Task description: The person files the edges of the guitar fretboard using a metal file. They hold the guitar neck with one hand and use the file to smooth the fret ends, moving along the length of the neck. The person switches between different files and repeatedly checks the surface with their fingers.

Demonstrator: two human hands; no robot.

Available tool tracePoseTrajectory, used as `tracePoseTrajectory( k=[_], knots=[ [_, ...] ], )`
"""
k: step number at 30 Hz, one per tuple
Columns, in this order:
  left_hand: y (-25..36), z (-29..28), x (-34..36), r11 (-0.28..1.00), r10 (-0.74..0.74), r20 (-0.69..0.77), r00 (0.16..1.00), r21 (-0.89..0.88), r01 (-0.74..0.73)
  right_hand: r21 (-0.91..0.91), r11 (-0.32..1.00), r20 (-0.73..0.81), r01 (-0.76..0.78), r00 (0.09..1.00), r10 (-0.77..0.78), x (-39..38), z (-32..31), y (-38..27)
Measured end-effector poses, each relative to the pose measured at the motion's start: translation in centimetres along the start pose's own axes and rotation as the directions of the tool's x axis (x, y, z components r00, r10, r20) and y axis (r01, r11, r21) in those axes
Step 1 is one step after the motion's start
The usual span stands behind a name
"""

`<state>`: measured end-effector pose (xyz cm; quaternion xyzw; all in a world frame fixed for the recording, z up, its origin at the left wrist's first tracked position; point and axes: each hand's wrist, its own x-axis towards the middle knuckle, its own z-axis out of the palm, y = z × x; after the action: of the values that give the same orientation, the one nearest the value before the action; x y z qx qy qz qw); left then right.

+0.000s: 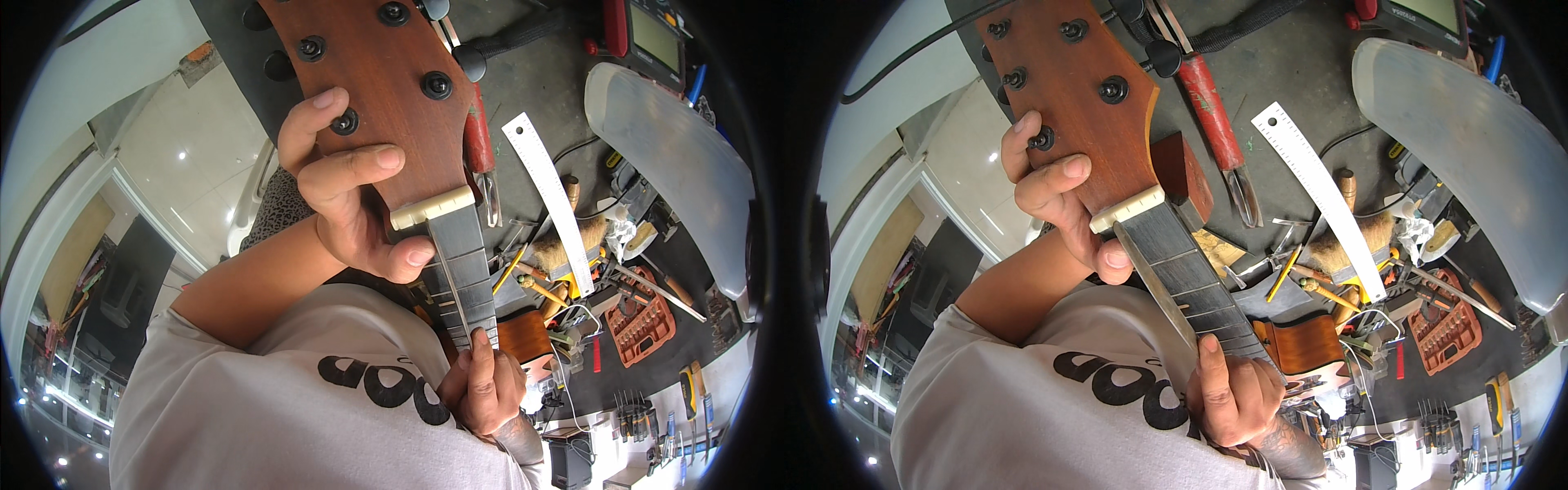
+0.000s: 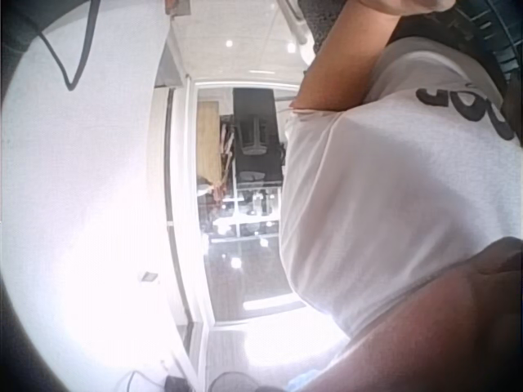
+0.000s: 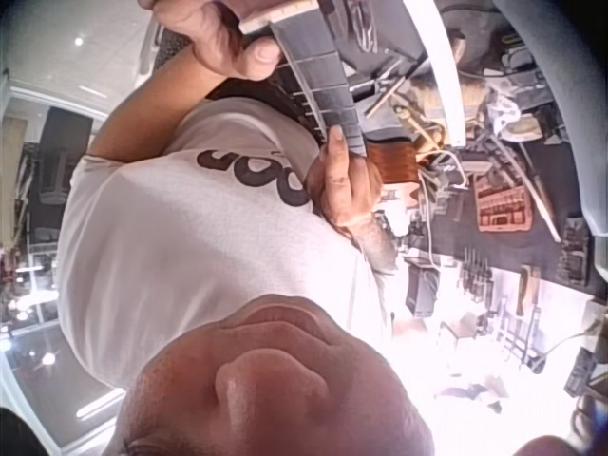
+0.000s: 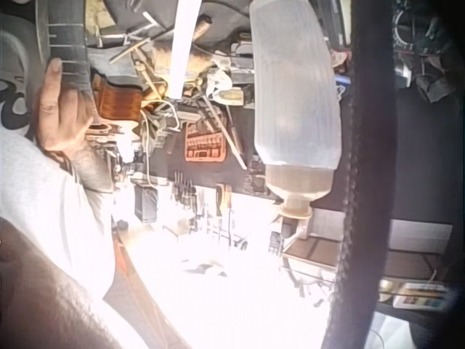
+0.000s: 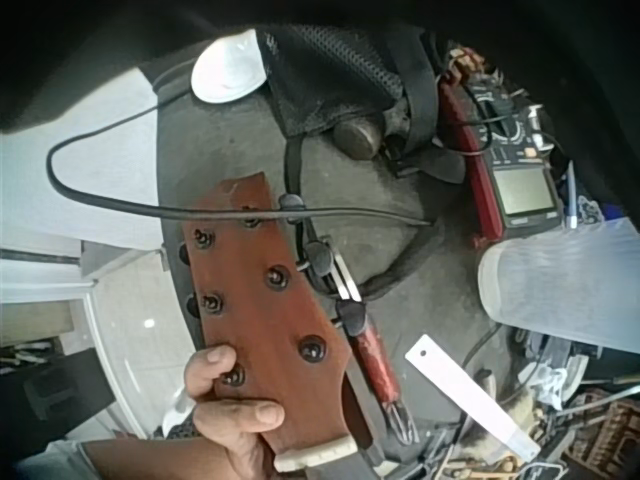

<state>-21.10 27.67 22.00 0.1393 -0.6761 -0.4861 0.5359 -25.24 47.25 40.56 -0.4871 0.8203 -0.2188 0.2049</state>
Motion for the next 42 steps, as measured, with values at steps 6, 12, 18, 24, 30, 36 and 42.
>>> tracePoseTrajectory(
  k=[6,12,18,24,30,36,42],
  knots=[
    [0.0,-0.1,0.1,1.000,0.006,0.007,1.000,0.004,-0.007,0.002,1.000,-0.002,-0.005,1.000,0.005,0.0,0.0,-0.1],
    [-0.2,-0.1,-0.1,1.000,0.002,-0.004,1.000,0.004,-0.002,-0.013,1.000,0.003,-0.010,1.000,0.010,0.1,0.0,-0.2],
    [0.1,-0.1,0.0,1.000,-0.018,0.003,1.000,-0.010,0.018,-0.009,1.000,0.002,-0.013,1.000,0.013,0.2,0.1,-0.3],
    [0.0,-0.1,0.1,1.000,-0.010,0.002,1.000,-0.012,0.010,0.000,1.000,0.010,-0.004,1.000,0.004,0.3,0.2,-0.2],
    [-0.2,-0.1,-0.3,1.000,0.001,-0.015,1.000,0.011,-0.001,-0.002,1.000,0.020,-0.008,1.000,0.008,0.4,0.2,-0.2],
    [-0.1,-0.1,0.0,1.000,0.007,0.000,1.000,0.000,-0.007,-0.018,1.000,-0.039,0.021,0.999,-0.022,0.1,0.9,0.3],
    [-0.1,-0.1,-0.1,1.000,0.004,-0.006,1.000,0.004,-0.004,0.010,1.000,0.014,-0.022,1.000,0.022,0.4,0.4,-0.3]
  ],
)
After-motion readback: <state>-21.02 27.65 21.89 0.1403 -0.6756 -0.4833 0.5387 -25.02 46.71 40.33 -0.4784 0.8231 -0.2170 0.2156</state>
